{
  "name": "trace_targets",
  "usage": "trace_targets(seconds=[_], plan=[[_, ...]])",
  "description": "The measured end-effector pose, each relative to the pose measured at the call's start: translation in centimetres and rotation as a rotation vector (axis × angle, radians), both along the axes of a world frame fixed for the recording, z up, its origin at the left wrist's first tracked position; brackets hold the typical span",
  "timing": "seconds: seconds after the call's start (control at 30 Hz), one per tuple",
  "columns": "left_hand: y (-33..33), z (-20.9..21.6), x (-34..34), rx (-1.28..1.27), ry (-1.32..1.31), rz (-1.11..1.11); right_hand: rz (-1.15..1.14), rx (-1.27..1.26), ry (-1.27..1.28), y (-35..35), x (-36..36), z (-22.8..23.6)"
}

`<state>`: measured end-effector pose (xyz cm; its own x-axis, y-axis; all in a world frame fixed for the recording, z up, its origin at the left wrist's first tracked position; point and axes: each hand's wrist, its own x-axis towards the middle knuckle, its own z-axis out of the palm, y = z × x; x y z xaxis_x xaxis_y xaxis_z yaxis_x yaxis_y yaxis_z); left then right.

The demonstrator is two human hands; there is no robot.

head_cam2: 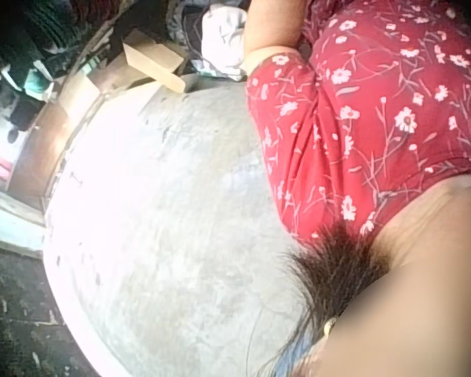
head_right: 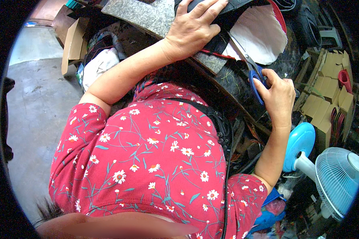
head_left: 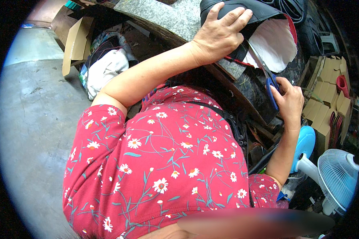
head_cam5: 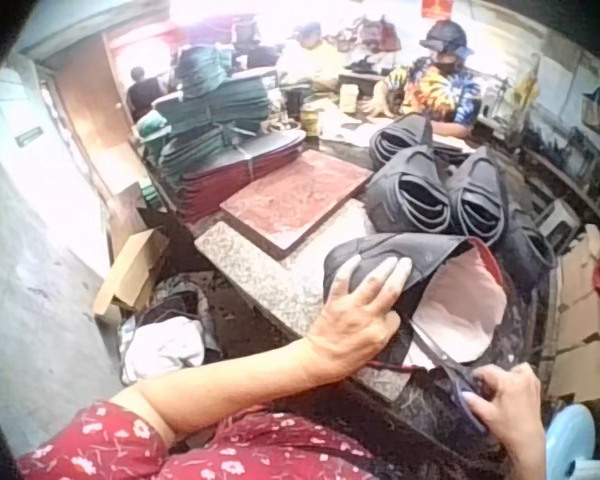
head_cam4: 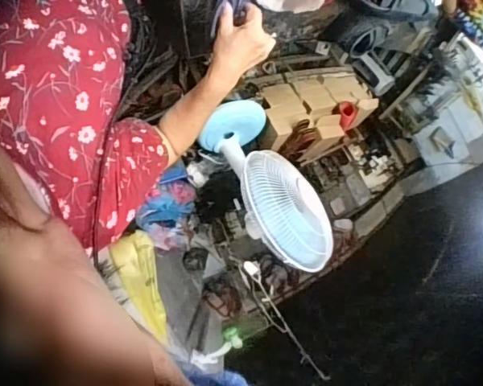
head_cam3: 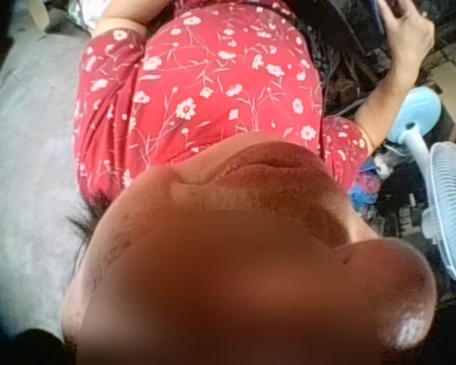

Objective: The person uses scissors to cut the insole out of several black sandals. They pick up each sandal, cut around the insole, remove it, and place the sandal aside. The process is repeated for multiple sandals.

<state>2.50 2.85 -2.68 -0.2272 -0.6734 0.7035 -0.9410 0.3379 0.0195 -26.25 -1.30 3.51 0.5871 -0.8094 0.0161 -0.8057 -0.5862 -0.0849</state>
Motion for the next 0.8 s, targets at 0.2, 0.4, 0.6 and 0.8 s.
trace_targets(seconds=[0.2, 0.4, 0.6, 0.8], plan=[[-0.3, -0.9, 0.2, -0.051, -0.116, 0.102, 0.042, -0.062, 0.005, -0.1, -1.1, 1.3], [-0.4, -1.0, 0.4, -0.056, -0.100, 0.095, 0.143, -0.094, -0.040, 0.5, -1.3, 1.9], [-0.4, -0.6, 0.4, -0.044, -0.120, 0.090, 0.218, -0.160, -0.042, 0.2, 1.2, 0.8], [-0.7, -0.5, 0.4, -0.092, -0.058, 0.090, 0.220, -0.141, 0.019, 0.5, 0.9, 1.4]])
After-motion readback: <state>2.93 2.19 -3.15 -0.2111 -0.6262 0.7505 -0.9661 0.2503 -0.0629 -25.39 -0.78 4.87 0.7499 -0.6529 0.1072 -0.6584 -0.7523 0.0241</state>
